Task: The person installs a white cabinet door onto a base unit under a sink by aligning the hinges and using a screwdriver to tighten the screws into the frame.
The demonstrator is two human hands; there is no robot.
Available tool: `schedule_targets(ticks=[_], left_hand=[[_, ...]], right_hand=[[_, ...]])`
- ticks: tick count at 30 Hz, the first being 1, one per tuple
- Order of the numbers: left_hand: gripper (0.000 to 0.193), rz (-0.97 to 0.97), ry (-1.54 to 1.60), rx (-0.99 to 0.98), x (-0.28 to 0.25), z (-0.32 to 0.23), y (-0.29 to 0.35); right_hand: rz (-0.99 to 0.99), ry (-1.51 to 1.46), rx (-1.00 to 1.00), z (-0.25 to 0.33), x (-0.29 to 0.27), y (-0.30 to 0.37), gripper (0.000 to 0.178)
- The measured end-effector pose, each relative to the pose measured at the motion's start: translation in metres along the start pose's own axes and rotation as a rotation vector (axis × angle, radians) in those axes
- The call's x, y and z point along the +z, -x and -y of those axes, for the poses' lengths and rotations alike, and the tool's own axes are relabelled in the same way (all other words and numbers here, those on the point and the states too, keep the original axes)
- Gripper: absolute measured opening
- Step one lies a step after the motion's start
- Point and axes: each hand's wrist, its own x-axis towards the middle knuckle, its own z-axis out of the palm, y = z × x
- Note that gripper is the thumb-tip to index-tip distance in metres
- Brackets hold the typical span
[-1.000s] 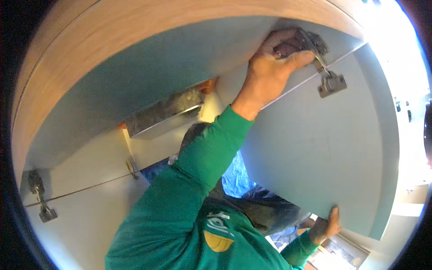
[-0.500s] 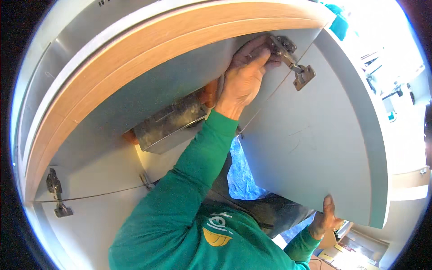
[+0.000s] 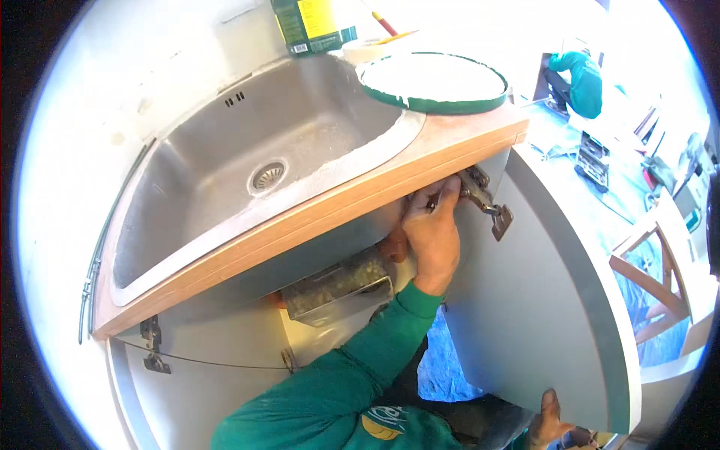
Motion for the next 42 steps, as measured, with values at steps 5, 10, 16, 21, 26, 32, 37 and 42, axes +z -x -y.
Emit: schedule_targets(ticks=[5,10,16,21,26,32,37,42], left_hand=[[0.021,-0.073,0.076,-0.034,0.004,0.018,0.002],[0.029,0.023,-0.184,0.143,-0.011,0.02,-0.005],[0.029,0.564,-1.06,0.66,-0.029,-0.092,0.064],[0.051,0.123,-1.307,1.294,-0.02,-0.241,0.04],[0.063,-0.021,-1.964,0.737,-0.04,-0.293,-0.016],[0.089,0.256,-2.009,0.318,-0.019,-0.283,-0.002],[0.086,0.326,-1.942,0.547,-0.029,-0.274,0.002],[0.064,0.345,-2.081,0.502,-0.024,-0.27,0.007]], right_hand=[[0.242,0.851,0.066,0.012,-0.004,0.001,0.05],[0.246,0.47,0.01,-0.014,-0.017,0.002,0.052],[0.212,0.209,0.012,-0.03,-0.033,-0.006,0.044],[0.292,0.17,-0.024,-0.028,-0.034,-0.015,0.039],[0.433,0.101,-0.126,-0.025,-0.021,-0.015,0.038],[0.824,-0.065,-0.309,0.018,0.024,0.001,0.037],[1.034,-0.122,-0.385,0.045,0.037,0.007,0.036],[0.892,-0.028,-0.34,0.041,0.025,0.003,0.036]])
